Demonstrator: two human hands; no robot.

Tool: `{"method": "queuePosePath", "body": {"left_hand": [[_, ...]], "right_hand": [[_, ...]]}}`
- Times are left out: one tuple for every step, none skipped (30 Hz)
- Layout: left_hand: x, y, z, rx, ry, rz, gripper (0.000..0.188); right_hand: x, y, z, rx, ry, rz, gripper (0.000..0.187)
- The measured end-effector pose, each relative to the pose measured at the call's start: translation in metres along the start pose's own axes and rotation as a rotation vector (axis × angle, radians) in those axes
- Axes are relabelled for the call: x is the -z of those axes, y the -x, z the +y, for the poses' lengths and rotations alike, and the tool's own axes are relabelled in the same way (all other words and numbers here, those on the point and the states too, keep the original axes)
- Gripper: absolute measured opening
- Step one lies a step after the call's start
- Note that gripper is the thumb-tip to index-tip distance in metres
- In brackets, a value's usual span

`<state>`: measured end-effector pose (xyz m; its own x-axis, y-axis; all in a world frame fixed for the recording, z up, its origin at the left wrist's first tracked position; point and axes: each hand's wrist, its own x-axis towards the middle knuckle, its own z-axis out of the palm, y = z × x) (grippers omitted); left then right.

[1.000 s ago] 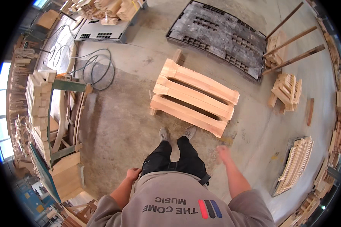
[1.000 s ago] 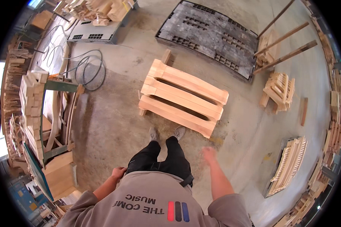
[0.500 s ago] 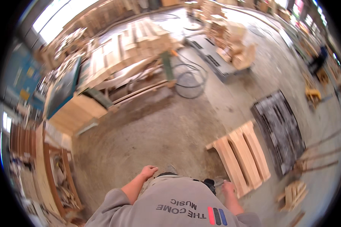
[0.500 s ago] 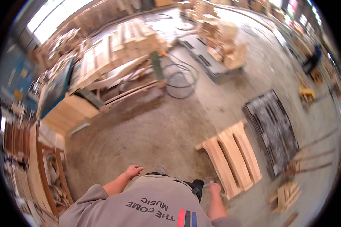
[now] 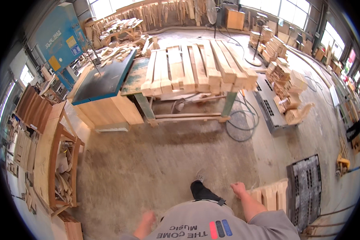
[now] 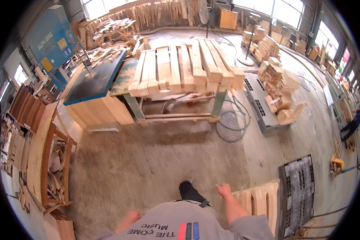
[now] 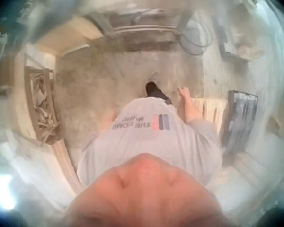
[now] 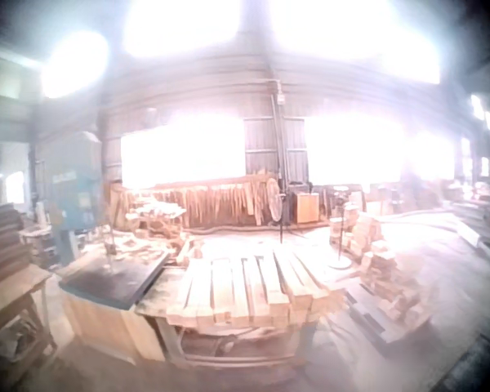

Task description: The person picks up curved wooden chair legs from a workbench one by one and stacks them onto a nearby wooden base on the floor.

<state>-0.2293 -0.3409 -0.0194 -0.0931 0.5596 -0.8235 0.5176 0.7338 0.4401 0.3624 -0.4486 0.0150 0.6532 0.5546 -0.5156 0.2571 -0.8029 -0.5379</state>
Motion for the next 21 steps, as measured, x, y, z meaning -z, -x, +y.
{"method": "queuePosePath", "body": {"left_hand": [[-0.011, 0.002, 0.005, -0.009, -0.063, -0.030, 0.031], [-0.018, 0.005, 0.011, -0.023, -0.126, -0.049, 0.031], [-0.026, 0.007, 0.019, -0.041, -0.180, -0.066, 0.030], [-0.031, 0.008, 0.027, -0.053, -0.215, -0.067, 0.030], [-0.033, 0.007, 0.042, -0.065, -0.246, -0.067, 0.030], [-0.036, 0.007, 0.055, -0.070, -0.266, -0.059, 0.029], [-0.034, 0.002, 0.073, -0.088, -0.281, -0.042, 0.029], [-0.027, 0.000, 0.093, -0.103, -0.297, -0.013, 0.029], [-0.022, -0.003, 0.109, -0.126, -0.316, 0.014, 0.029], [-0.016, -0.008, 0.123, -0.166, -0.352, 0.046, 0.029], [-0.011, -0.018, 0.143, -0.239, -0.425, 0.067, 0.029], [-0.003, -0.031, 0.164, -0.341, -0.538, 0.103, 0.029], [0.004, -0.051, 0.180, -0.450, -0.688, 0.149, 0.029], [0.012, -0.060, 0.204, -0.486, -0.752, 0.208, 0.029], [0.016, -0.073, 0.239, -0.515, -0.765, 0.256, 0.030], [0.018, -0.069, 0.304, -0.337, -0.415, 0.213, 0.032], [0.024, -0.057, 0.366, -0.163, -0.047, 0.253, 0.036], [0.029, -0.075, 0.390, -0.319, 0.019, 0.327, 0.039], [0.030, -0.097, 0.415, -0.480, 0.079, 0.385, 0.042], [0.033, -0.102, 0.463, -0.576, 0.015, 0.375, 0.039], [0.035, -0.108, 0.514, -0.675, -0.049, 0.361, 0.036]], "right_hand": [[-0.007, -0.020, -0.005, 0.002, 0.033, -0.017, 0.038], [-0.016, -0.038, -0.019, -0.050, 0.084, -0.072, 0.039], [-0.023, -0.055, -0.033, -0.102, 0.136, -0.129, 0.039], [-0.032, -0.070, -0.048, -0.156, 0.196, -0.196, 0.039], [-0.042, -0.082, -0.063, -0.138, 0.203, -0.209, 0.040], [-0.055, -0.095, -0.082, -0.114, 0.206, -0.223, 0.040], [-0.066, -0.108, -0.101, -0.091, 0.209, -0.234, 0.041], [-0.075, -0.122, -0.128, -0.082, 0.265, -0.340, 0.042], [-0.080, -0.144, -0.164, -0.064, 0.321, -0.435, 0.043], [-0.083, -0.161, -0.200, -0.042, 0.382, -0.530, 0.044], [-0.088, -0.182, -0.225, 0.135, 0.348, -0.436, 0.045], [-0.095, -0.196, -0.245, 0.302, 0.315, -0.350, 0.045], [-0.093, -0.207, -0.277, 0.301, 0.374, -0.400, 0.046], [-0.088, -0.219, -0.325, 0.318, 0.440, -0.459, 0.046], [-0.087, -0.235, -0.352, 0.361, 0.358, -0.420, 0.045], [-0.087, -0.254, -0.372, 0.396, 0.277, -0.371, 0.044], [-0.089, -0.260, -0.402, 0.431, 0.164, -0.337, 0.042], [-0.093, -0.260, -0.440, 0.476, 0.042, -0.311, 0.040], [-0.094, -0.262, -0.471, 0.428, -0.081, -0.364, 0.039], [-0.095, -0.267, -0.494, 0.369, -0.205, -0.405, 0.038], [-0.096, -0.272, -0.514, 0.316, -0.299, -0.421, 0.040]]}}
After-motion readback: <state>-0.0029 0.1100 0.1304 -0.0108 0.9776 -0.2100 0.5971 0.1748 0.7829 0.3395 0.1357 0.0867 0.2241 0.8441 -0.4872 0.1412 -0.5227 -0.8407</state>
